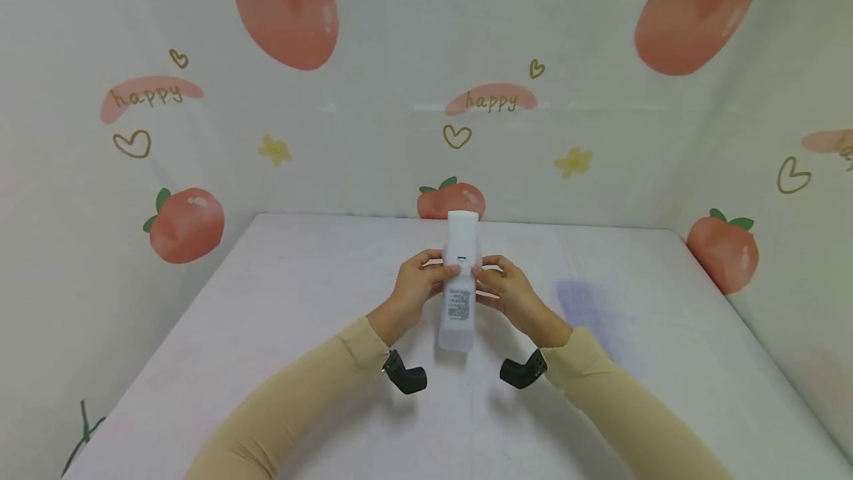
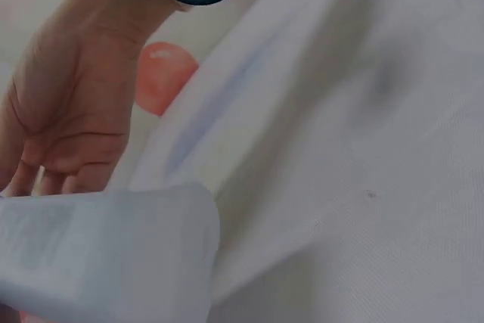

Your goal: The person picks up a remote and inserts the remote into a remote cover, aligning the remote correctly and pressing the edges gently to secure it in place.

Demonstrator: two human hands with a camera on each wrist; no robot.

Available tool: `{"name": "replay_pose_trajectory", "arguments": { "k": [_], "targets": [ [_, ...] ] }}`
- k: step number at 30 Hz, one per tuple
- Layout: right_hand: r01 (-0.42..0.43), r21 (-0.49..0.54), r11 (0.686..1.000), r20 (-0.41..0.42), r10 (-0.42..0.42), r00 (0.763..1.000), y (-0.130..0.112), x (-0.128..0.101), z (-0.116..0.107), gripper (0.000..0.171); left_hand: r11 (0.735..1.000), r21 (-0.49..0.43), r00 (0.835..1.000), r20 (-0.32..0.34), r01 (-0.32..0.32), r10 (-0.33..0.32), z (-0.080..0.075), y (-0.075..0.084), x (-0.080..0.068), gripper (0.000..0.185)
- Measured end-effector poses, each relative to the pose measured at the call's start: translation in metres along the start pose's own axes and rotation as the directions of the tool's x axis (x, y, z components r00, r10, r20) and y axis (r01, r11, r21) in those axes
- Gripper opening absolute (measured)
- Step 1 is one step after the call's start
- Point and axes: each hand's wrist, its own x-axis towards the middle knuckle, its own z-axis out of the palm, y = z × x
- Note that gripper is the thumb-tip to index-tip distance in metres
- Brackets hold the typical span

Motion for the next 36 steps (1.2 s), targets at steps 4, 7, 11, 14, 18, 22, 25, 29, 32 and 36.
{"name": "replay_pose_trajectory", "arguments": {
  "k": [4, 7, 11, 14, 18, 22, 25, 29, 32, 36],
  "targets": [
    [0.04, -0.014, 0.999, -0.077, -0.041, 0.996, 0.005, 0.0, 0.003, 0.015, 1.0, 0.0, 1.0, 0.027, 0.011, -0.011, 0.001, -0.001, 0.001, 0.036],
    [0.061, -0.013, 0.998, -0.132, -0.062, 0.989, 0.007, -0.002, 0.006, 0.01, 1.0, 0.025, 0.999, 0.037, 0.012, -0.013, 0.001, -0.001, 0.003, 0.038],
    [0.079, 0.013, 0.997, -0.147, -0.076, 0.986, 0.008, -0.006, 0.008, 0.019, 0.999, 0.048, 1.0, 0.03, 0.002, -0.003, 0.001, 0.002, 0.003, 0.039],
    [0.09, 0.043, 0.995, -0.163, -0.082, 0.983, 0.01, -0.009, 0.009, 0.021, 0.997, 0.083, 0.998, 0.056, -0.009, 0.005, -0.001, 0.005, 0.003, 0.041],
    [0.096, 0.062, 0.993, -0.256, -0.077, 0.964, 0.013, -0.012, 0.015, 0.005, 0.986, 0.159, 0.989, 0.145, -0.039, 0.015, -0.002, 0.004, 0.004, 0.041],
    [0.094, 0.042, 0.995, -0.33, -0.075, 0.941, 0.018, -0.014, 0.02, 0.014, 0.978, 0.199, 0.975, 0.223, -0.066, 0.021, -0.004, 0.0, 0.004, 0.038],
    [0.089, 0.016, 0.996, -0.319, -0.079, 0.944, 0.019, -0.015, 0.021, 0.011, 0.974, 0.22, 0.966, 0.257, -0.056, -0.002, -0.008, 0.0, 0.001, 0.037],
    [0.101, 0.018, 0.995, -0.272, -0.092, 0.958, 0.014, -0.014, 0.02, 0.011, 0.965, 0.258, 0.959, 0.283, -0.047, -0.029, -0.01, 0.005, -0.004, 0.039],
    [0.112, 0.033, 0.993, -0.245, -0.1, 0.964, 0.01, -0.01, 0.018, 0.014, 0.96, 0.275, 0.955, 0.294, -0.045, -0.039, -0.011, 0.008, -0.006, 0.042],
    [0.113, 0.051, 0.992, -0.219, -0.1, 0.971, 0.008, -0.004, 0.017, 0.014, 0.956, 0.293, 0.954, 0.294, -0.024, -0.066, -0.012, 0.009, -0.008, 0.043]
  ]
}}
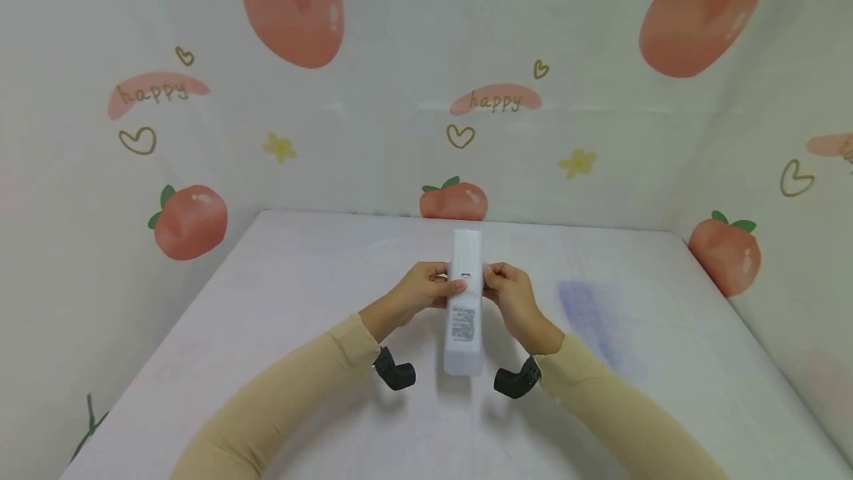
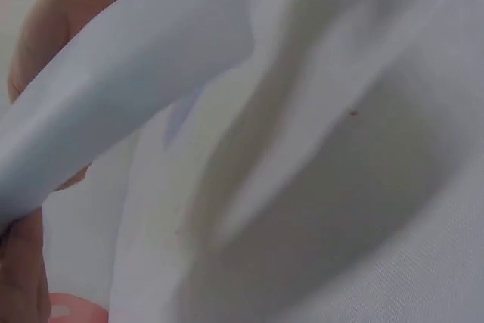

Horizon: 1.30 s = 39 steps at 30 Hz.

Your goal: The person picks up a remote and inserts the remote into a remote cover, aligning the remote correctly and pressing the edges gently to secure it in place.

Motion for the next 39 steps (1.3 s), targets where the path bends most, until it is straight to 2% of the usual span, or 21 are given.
{"name": "replay_pose_trajectory", "arguments": {
  "k": [5, 8, 11, 15, 18, 24, 27, 31, 34, 36, 39],
  "targets": [
    [-0.048, 0.06, 0.997, 0.019, 0.046, 0.999, 0.0, 0.0, 0.002, 0.012, 0.999, 0.038, 1.0, 0.016, 0.009, -0.009, -0.001, 0.0, 0.0, 0.041],
    [-0.069, 0.078, 0.995, 0.046, 0.066, 0.997, 0.001, -0.003, 0.004, 0.01, 0.998, 0.062, 1.0, 0.01, -0.029, 0.028, -0.003, 0.002, 0.001, 0.04],
    [-0.05, 0.054, 0.997, 0.071, 0.046, 0.996, 0.0, -0.005, 0.005, 0.006, 0.995, 0.078, 0.998, -0.006, -0.061, 0.062, -0.004, 0.003, 0.003, 0.039],
    [-0.018, 0.038, 0.999, 0.086, 0.015, 0.996, -0.003, -0.007, 0.004, 0.026, 0.991, 0.104, 0.996, -0.016, -0.086, 0.089, -0.003, 0.004, 0.004, 0.037],
    [-0.027, 0.039, 0.999, 0.106, 0.022, 0.994, -0.006, -0.008, 0.001, 0.038, 0.989, 0.112, 0.994, -0.025, -0.1, 0.104, -0.002, 0.004, 0.004, 0.036],
    [-0.084, 0.034, 0.996, 0.164, 0.078, 0.983, -0.014, -0.007, -0.003, 0.039, 0.991, 0.096, 0.992, -0.07, -0.096, 0.103, 0.0, 0.003, 0.005, 0.037],
    [-0.102, -0.006, 0.995, 0.187, 0.101, 0.977, -0.015, -0.005, -0.005, 0.045, 0.984, 0.139, 0.989, -0.084, -0.108, 0.12, 0.003, 0.001, 0.005, 0.036],
    [-0.112, -0.051, 0.992, 0.191, 0.12, 0.974, -0.011, -0.003, -0.009, 0.04, 0.974, 0.196, 0.99, -0.06, -0.115, 0.129, 0.007, -0.004, 0.005, 0.038],
    [-0.109, -0.044, 0.993, 0.202, 0.116, 0.973, -0.008, -0.002, -0.014, 0.034, 0.983, 0.146, 0.993, -0.036, -0.108, 0.115, 0.008, -0.009, 0.005, 0.039],
    [-0.1, -0.026, 0.995, 0.201, 0.103, 0.974, -0.008, -0.001, -0.017, 0.031, 0.994, 0.047, 0.994, -0.032, -0.101, 0.103, 0.008, -0.011, 0.005, 0.037],
    [-0.082, 0.013, 0.997, 0.188, 0.078, 0.979, -0.01, 0.0, -0.02, 0.025, 0.991, -0.091, 0.995, -0.055, -0.093, 0.089, 0.007, -0.014, 0.005, 0.032]
  ]
}}
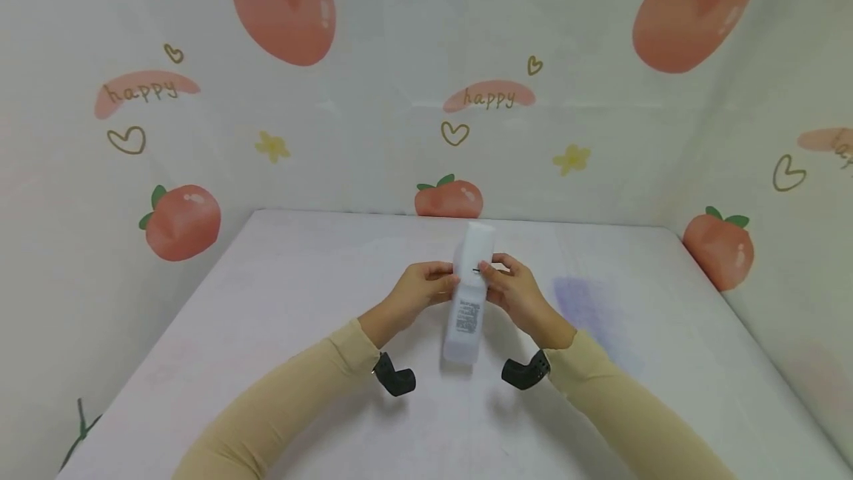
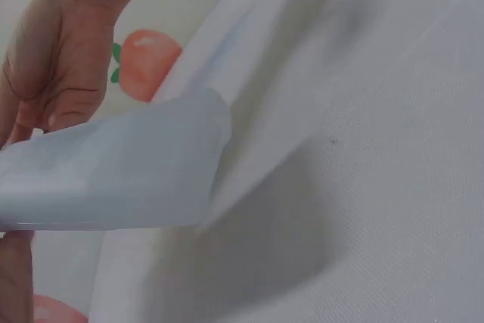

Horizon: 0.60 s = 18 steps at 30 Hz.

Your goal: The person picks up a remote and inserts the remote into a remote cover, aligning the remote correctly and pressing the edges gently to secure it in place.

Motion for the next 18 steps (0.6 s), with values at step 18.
{"name": "replay_pose_trajectory", "arguments": {
  "k": [18],
  "targets": [
    [-0.007, -0.225, 0.974, -0.002, 0.006, 1.0, -0.013, -0.001, 0.001, 0.036, 0.975, -0.221, 0.964, -0.25, 0.036, -0.092, 0.017, -0.001, 0.007, 0.01]
  ]
}}
